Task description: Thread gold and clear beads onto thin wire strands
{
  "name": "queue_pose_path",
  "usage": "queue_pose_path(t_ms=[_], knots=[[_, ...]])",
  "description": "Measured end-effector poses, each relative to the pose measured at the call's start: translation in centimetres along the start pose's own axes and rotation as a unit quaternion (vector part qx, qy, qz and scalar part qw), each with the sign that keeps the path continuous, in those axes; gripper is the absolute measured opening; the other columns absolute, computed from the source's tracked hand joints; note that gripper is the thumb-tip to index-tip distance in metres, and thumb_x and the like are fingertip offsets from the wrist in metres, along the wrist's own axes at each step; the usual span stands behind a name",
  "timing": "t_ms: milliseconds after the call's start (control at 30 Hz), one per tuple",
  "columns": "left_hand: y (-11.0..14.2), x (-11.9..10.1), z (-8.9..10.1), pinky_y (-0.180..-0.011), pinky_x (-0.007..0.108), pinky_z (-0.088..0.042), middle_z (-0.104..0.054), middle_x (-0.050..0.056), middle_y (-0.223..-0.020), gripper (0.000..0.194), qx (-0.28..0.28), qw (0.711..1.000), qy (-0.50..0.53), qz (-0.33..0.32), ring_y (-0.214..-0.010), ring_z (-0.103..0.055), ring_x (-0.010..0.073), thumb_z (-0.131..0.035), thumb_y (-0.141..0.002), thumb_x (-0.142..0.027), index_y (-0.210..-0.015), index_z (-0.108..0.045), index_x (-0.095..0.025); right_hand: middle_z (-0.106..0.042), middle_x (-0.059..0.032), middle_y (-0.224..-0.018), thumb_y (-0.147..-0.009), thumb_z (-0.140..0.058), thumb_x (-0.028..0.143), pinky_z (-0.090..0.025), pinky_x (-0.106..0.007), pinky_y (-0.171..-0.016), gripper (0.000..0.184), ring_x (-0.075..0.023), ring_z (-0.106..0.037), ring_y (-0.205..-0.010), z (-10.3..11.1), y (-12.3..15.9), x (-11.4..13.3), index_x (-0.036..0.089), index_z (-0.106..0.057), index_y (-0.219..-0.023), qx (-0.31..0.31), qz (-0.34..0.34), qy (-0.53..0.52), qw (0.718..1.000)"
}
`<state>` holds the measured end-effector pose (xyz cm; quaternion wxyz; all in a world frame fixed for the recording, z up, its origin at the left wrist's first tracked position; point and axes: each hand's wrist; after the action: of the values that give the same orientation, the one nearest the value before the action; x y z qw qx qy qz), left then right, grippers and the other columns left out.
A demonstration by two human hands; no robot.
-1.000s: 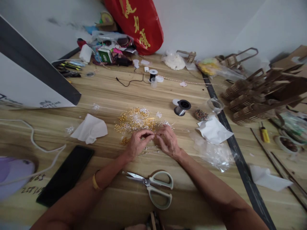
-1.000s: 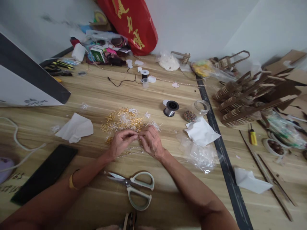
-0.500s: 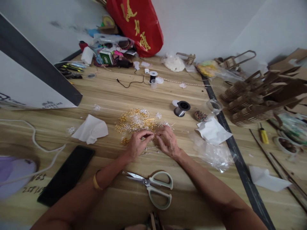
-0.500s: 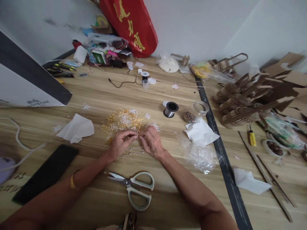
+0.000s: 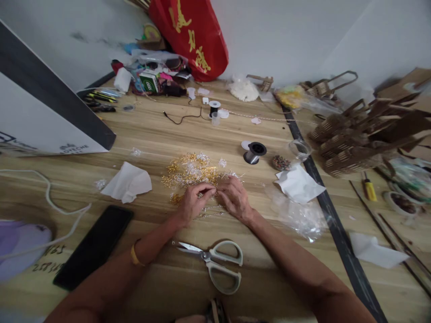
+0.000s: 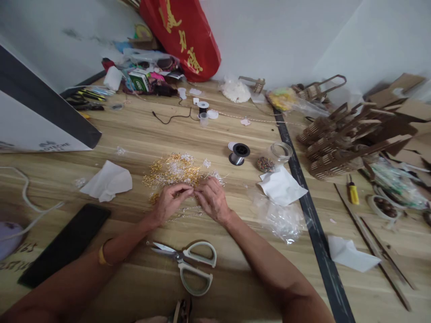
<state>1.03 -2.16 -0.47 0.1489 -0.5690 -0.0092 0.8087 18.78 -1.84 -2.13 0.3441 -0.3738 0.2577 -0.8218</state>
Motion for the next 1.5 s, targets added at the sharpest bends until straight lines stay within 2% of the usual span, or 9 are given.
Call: queue_pose_path(t_ms=[167, 500, 733, 967, 1133, 1233, 1300, 1433, 1500], knots=[[0.0, 0.0, 0.0, -0.070, 0.025, -0.048, -0.069, 0.004, -0.073, 0.016, 0.006, 1.000, 0.001, 0.019, -0.072, -0.062, 0.0152, -0.056, -0.083, -0.024, -0.080, -0.069, -0.015, -0.065, -0.0037, -0.088, -0.088, -0.054, 0.018, -0.043, -0.046, -0.100, 0.014, -0.0162, -0.060, -0.083, 0.0, 0.1, -0.2, 0.021, -0.058, -0.100, 0.001, -0.002, 0.007, 1.000], [0.1, -0.3, -0.1, -0.067, 0.024, -0.047, -0.069, 0.004, -0.074, 0.014, -0.030, 0.996, -0.064, -0.053, -0.068, -0.061, 0.0135, -0.054, -0.082, -0.018, -0.075, -0.066, -0.014, -0.065, -0.0049, -0.088, -0.086, -0.057, 0.023, -0.044, -0.046, -0.097, 0.013, -0.0176, -0.060, -0.084, 0.2, -0.2, 0.3, 0.021, -0.058, -0.098, -0.002, -0.016, -0.010, 1.000], [0.2, -0.6, 0.0, -0.068, 0.024, -0.045, -0.065, 0.001, -0.068, 0.019, -0.020, 0.995, -0.074, -0.056, -0.065, -0.058, 0.0124, -0.052, -0.084, -0.022, -0.068, -0.061, -0.016, -0.064, -0.0091, -0.097, -0.092, -0.043, 0.023, -0.048, -0.044, -0.090, 0.020, -0.0207, -0.058, -0.097, 0.6, -0.2, 0.5, 0.020, -0.056, -0.107, -0.018, -0.067, -0.079, 0.994], [0.3, -0.5, 0.1, -0.064, 0.023, -0.044, -0.064, 0.001, -0.067, 0.018, -0.001, 0.994, -0.086, -0.065, -0.064, -0.057, 0.0124, -0.051, -0.084, -0.022, -0.069, -0.059, -0.016, -0.062, -0.0107, -0.104, -0.086, -0.053, 0.023, -0.050, -0.044, -0.088, 0.029, -0.0226, -0.058, -0.102, 0.4, -0.5, 0.6, 0.020, -0.052, -0.115, 0.039, -0.002, -0.072, 0.997], [0.4, -0.1, -0.1, -0.063, 0.023, -0.044, -0.063, 0.001, -0.067, 0.018, -0.010, 0.991, -0.100, -0.089, -0.064, -0.056, 0.0122, -0.050, -0.084, -0.022, -0.070, -0.060, -0.016, -0.062, -0.0074, -0.091, -0.085, -0.051, 0.016, -0.050, -0.037, -0.079, 0.017, -0.0189, -0.057, -0.088, 0.0, -0.3, 0.3, 0.020, -0.056, -0.101, 0.026, 0.006, -0.042, 0.999], [0.4, -0.1, -0.2, -0.063, 0.023, -0.044, -0.063, 0.001, -0.067, 0.016, -0.032, 0.989, -0.103, -0.096, -0.063, -0.056, 0.0120, -0.052, -0.083, -0.020, -0.069, -0.060, -0.016, -0.059, -0.0059, -0.085, -0.082, -0.053, 0.019, -0.047, -0.038, -0.077, 0.008, -0.0189, -0.054, -0.084, 0.2, -0.2, 0.4, 0.020, -0.057, -0.089, 0.013, -0.016, -0.011, 1.000], [0.4, -0.3, -0.2, -0.064, 0.023, -0.044, -0.064, 0.001, -0.066, 0.016, -0.037, 0.991, -0.093, -0.089, -0.063, -0.057, 0.0117, -0.053, -0.082, -0.019, -0.068, -0.059, -0.016, -0.057, -0.0061, -0.087, -0.081, -0.054, 0.022, -0.046, -0.038, -0.077, 0.004, -0.0196, -0.053, -0.086, 0.5, -0.3, 0.5, 0.019, -0.056, -0.082, -0.014, -0.054, -0.001, 0.998], [0.3, -0.7, -0.1, -0.063, 0.022, -0.045, -0.063, 0.000, -0.063, 0.016, -0.038, 0.995, -0.070, -0.066, -0.060, -0.057, 0.0112, -0.054, -0.082, -0.021, -0.067, -0.060, -0.016, -0.054, -0.0055, -0.088, -0.088, -0.047, 0.024, -0.044, -0.034, -0.077, 0.017, -0.0170, -0.053, -0.086, 0.9, -0.8, 0.4, 0.018, -0.053, -0.074, -0.095, -0.164, -0.051, 0.981], [0.2, -0.9, -0.1, -0.063, 0.022, -0.045, -0.063, 0.000, -0.063, 0.017, -0.038, 0.996, -0.061, -0.051, -0.060, -0.057, 0.0112, -0.055, -0.082, -0.022, -0.067, -0.060, -0.016, -0.054, -0.0043, -0.086, -0.090, -0.046, 0.026, -0.044, -0.033, -0.077, 0.018, -0.0157, -0.053, -0.085, 1.1, -1.0, 0.2, 0.018, -0.051, -0.074, -0.123, -0.194, -0.082, 0.970]])
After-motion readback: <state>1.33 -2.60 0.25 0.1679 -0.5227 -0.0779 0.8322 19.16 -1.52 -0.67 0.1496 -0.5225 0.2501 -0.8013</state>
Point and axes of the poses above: each hand's wrist, its own y-axis away from the middle knuckle, its own z-axis out of the back of the hand, x = y × z
